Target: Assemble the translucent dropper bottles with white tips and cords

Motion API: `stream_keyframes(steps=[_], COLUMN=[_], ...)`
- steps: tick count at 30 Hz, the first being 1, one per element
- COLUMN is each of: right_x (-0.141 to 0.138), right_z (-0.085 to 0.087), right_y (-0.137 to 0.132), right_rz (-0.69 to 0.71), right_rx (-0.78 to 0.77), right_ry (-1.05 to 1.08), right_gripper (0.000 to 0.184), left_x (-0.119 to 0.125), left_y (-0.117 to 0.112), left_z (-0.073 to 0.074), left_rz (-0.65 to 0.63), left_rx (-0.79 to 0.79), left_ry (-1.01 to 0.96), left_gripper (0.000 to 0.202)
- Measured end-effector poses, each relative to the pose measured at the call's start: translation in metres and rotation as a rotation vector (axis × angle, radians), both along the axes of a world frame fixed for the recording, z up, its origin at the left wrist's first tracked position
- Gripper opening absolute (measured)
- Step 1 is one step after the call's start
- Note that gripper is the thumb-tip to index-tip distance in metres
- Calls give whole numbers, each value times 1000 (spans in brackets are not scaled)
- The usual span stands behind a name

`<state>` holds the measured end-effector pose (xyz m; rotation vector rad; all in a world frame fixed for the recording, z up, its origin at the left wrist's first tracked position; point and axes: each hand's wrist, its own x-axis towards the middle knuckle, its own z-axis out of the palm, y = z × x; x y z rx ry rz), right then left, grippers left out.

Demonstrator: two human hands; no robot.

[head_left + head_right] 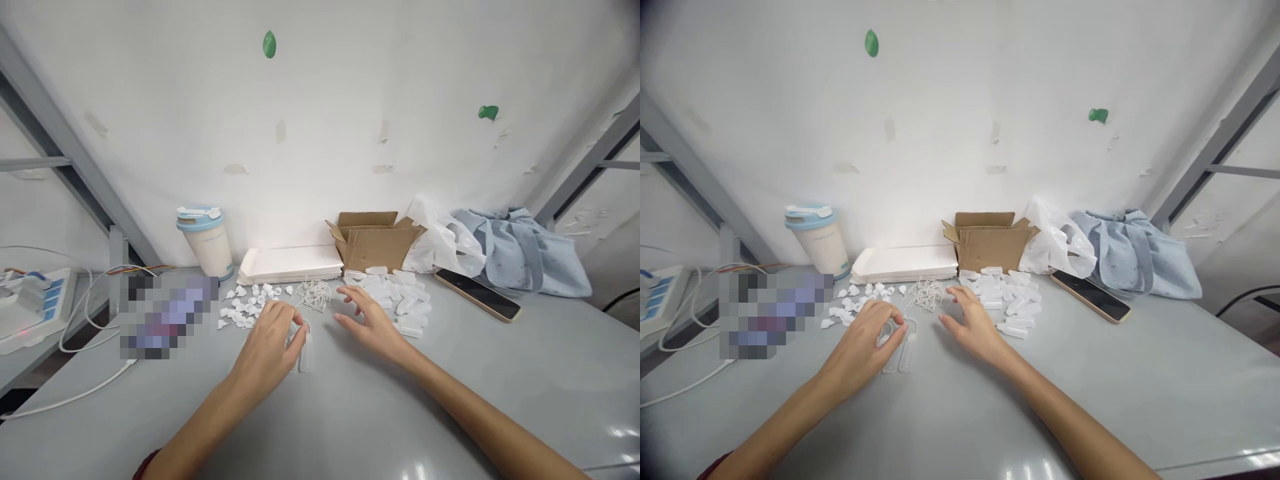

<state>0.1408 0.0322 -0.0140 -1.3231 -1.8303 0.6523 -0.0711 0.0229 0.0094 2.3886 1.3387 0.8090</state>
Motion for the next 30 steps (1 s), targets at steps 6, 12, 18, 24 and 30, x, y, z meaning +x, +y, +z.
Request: stream_keyframes(steps=[6,12,18,24,30], right_x=[-2,-6,-14,-2,54], right_z=[15,22,22,27,48], right_y=[-9,-16,-23,-17,3], right_rz=[77,260,440,408,-90], right_rx=[-355,-535,-603,-447,-97], right_ry=[577,881,818,501,-518], right_gripper=[33,24,26,27,18], left_x=[1,2,5,4,1], left_y=[-1,-1,-3,0,3], left_z=[-3,-2,-2,-2,-4], left_rz=[-11,-39,-129,-143,-144], left_rx=[-26,-23,-23,-19,-60], left_ry=[-41,-83,-104,-173,-177], left_gripper=[13,23,14,9,9])
